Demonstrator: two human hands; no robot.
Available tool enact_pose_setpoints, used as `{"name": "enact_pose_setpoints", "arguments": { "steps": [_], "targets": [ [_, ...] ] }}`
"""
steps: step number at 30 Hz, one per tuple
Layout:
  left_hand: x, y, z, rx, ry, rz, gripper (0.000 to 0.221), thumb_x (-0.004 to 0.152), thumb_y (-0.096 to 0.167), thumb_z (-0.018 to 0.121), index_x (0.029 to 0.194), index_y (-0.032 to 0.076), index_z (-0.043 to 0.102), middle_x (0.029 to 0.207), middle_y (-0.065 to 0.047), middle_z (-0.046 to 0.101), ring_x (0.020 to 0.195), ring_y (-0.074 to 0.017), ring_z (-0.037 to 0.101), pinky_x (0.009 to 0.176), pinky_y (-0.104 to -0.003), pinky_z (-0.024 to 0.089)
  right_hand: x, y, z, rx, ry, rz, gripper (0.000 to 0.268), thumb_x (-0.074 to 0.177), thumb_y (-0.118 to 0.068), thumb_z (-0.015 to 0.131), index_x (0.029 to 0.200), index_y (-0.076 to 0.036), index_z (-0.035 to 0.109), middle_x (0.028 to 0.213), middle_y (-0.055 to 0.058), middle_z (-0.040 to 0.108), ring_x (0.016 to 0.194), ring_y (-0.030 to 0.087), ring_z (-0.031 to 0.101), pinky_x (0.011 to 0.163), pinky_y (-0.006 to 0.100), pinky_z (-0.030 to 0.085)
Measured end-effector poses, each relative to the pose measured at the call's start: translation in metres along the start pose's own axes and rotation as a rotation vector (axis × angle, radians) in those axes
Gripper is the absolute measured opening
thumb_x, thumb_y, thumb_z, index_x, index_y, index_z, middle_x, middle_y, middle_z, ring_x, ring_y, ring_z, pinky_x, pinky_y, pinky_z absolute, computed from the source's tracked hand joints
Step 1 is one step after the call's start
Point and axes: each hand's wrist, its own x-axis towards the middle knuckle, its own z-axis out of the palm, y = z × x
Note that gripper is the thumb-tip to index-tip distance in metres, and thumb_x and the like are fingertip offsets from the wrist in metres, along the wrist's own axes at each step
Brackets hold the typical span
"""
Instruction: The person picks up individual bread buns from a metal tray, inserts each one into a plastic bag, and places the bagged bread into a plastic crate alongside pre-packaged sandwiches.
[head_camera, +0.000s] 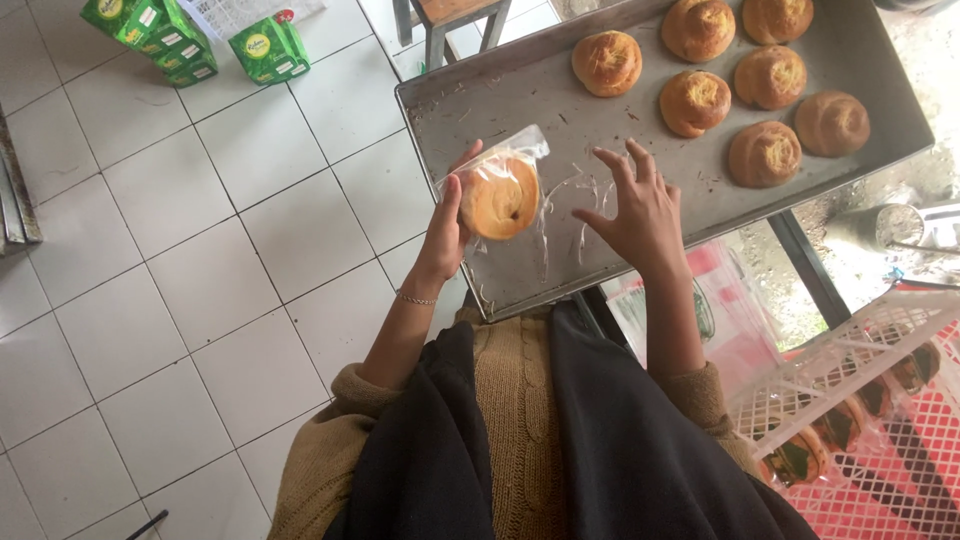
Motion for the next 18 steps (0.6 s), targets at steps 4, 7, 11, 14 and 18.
{"name": "enact_pose_setpoints", "arguments": {
  "steps": [4, 7, 11, 14, 18],
  "targets": [
    [0.002, 0.003, 0.011, 0.125, 0.031, 0.024, 0.078, 0.102, 0.068, 0.033, 0.163, 0.019, 0.027, 0.166, -0.016, 0.03, 0.153, -0.0362, 0.037, 0.117, -0.047, 0.051, -0.012, 0.007, 0.033, 0.203, 0.026, -0.13, 0.057, 0.1, -0.035, 0.077, 0.148, -0.019, 0.051, 0.158, 0.017, 0.047, 0.138, 0.034, 0.054, 0.111, 0.05, 0.052],
    [0.004, -0.002, 0.026, 0.294, 0.043, -0.011, 0.085, 0.095, 0.071, 0.035, 0.161, 0.02, 0.018, 0.171, -0.012, 0.009, 0.152, -0.0372, 0.022, 0.108, -0.054, 0.051, -0.016, -0.025, 0.032, 0.632, -0.202, -0.086, 0.065, 0.099, -0.04, 0.068, 0.157, -0.018, 0.047, 0.161, 0.009, 0.05, 0.143, 0.03, 0.057, 0.111, 0.044, 0.057],
    [0.001, -0.024, 0.03, 0.542, -0.139, 0.279, 0.088, 0.104, 0.077, 0.028, 0.169, 0.02, 0.012, 0.174, -0.015, 0.002, 0.164, -0.039, 0.008, 0.132, -0.058, 0.03, -0.021, -0.052, 0.043, 0.994, -0.116, -0.099, 0.077, 0.099, -0.033, 0.068, 0.16, -0.005, 0.03, 0.163, 0.021, 0.035, 0.143, 0.033, 0.049, 0.109, 0.044, 0.054],
    [-0.007, -0.005, 0.043, 0.667, -0.197, 0.336, 0.087, 0.104, 0.078, 0.022, 0.168, 0.019, 0.018, 0.174, -0.015, 0.002, 0.165, -0.037, 0.002, 0.136, -0.058, 0.018, -0.027, -0.058, 0.042, 1.22, 0.042, -0.044, 0.077, 0.098, -0.027, 0.072, 0.157, -0.002, 0.029, 0.156, 0.022, 0.041, 0.14, 0.029, 0.051, 0.11, 0.042, 0.053],
    [-0.011, 0.002, 0.048, 0.797, -0.238, 0.364, 0.078, 0.107, 0.072, 0.022, 0.165, 0.021, 0.032, 0.176, -0.012, 0.016, 0.162, -0.0312, 0.012, 0.138, -0.06, 0.017, -0.04, -0.047, 0.052, 1.52, 0.22, 0.041, 0.061, 0.104, -0.022, 0.069, 0.153, 0.001, 0.04, 0.148, 0.017, 0.054, 0.138, 0.024, 0.055, 0.115, 0.039, 0.05]
  ]
}}
